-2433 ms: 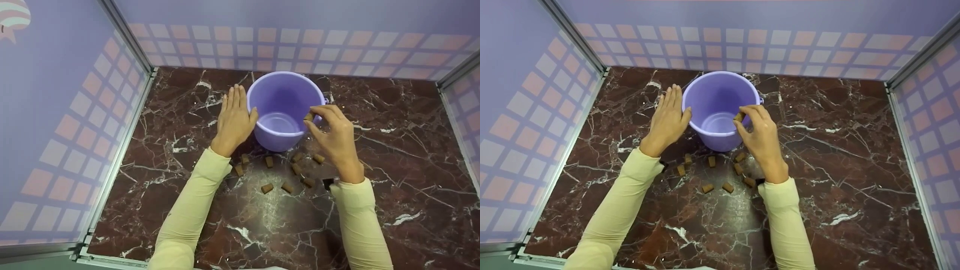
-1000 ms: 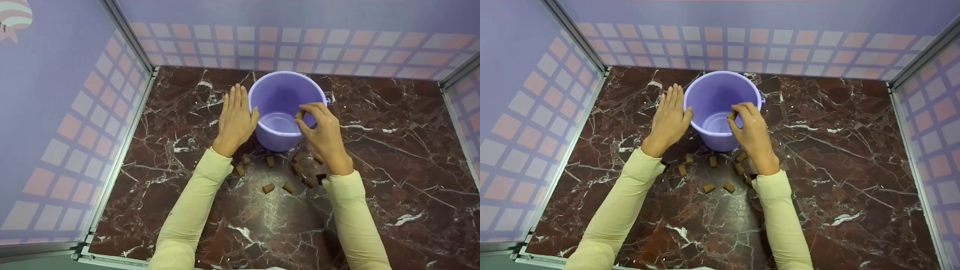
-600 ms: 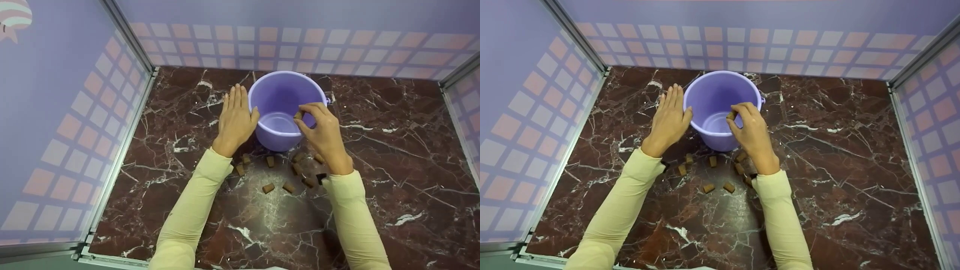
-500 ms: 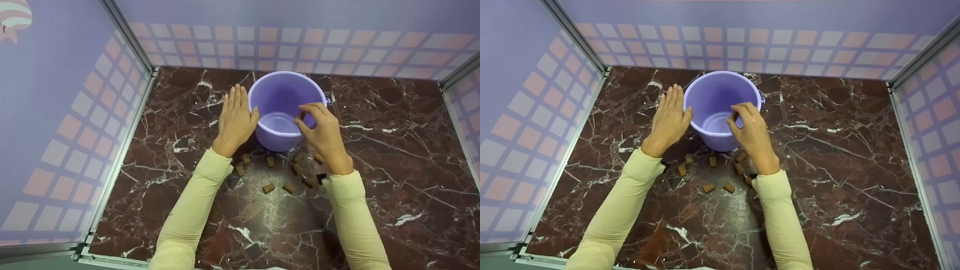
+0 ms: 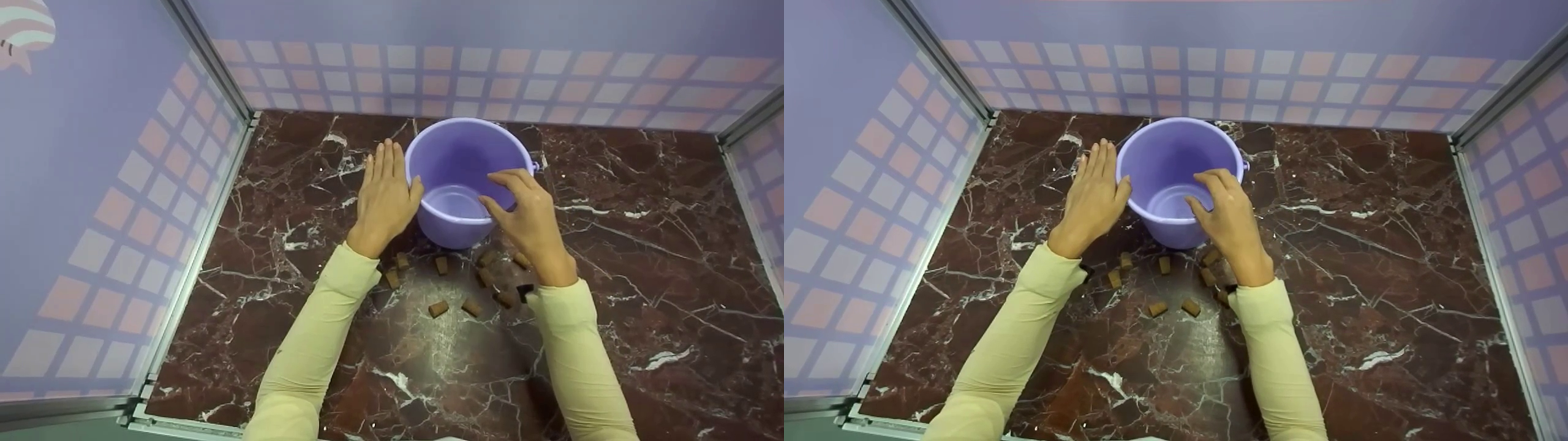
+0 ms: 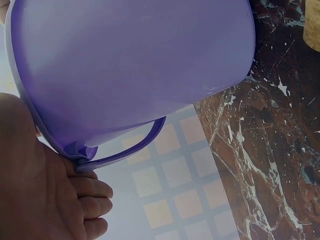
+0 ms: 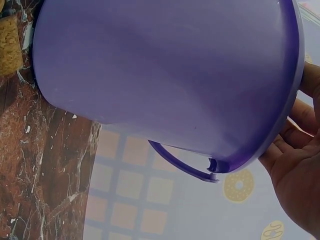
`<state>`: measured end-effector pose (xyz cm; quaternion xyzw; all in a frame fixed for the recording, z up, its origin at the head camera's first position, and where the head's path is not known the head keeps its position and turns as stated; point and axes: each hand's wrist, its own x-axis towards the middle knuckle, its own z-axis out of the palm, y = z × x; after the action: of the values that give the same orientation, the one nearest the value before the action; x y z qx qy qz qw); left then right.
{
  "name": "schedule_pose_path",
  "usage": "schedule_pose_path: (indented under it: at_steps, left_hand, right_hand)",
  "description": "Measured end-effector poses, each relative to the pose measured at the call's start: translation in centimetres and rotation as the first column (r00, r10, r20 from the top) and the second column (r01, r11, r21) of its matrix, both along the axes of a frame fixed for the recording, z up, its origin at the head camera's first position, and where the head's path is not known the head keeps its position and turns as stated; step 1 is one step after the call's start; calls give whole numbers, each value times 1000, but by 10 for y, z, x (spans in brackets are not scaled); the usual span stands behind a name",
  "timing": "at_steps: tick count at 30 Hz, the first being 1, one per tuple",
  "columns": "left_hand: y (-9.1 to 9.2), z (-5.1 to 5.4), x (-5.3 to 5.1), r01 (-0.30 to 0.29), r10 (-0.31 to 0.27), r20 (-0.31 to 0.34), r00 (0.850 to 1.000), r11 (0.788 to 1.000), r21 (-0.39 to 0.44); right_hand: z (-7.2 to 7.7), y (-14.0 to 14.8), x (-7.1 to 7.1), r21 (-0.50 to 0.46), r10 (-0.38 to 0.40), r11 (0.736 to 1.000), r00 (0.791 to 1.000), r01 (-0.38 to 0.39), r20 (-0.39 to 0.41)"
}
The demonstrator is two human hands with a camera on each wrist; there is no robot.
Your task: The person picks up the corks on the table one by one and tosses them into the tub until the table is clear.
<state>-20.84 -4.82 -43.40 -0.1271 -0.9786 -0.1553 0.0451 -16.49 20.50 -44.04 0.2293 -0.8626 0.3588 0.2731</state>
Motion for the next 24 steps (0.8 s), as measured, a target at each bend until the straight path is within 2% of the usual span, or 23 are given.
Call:
schedule_pose_path:
  at_steps: [16,24]
  left_hand:
    - [1,1,0,-4,4,-2,1000,1000,-7]
    - [0,0,-1,0,0,0,1000,1000,-13]
  right_hand:
    - [5,1,4,-42,6,999,1000,-7,-14]
    - [8,5,9,-17,1,1000,1000,-2,-20]
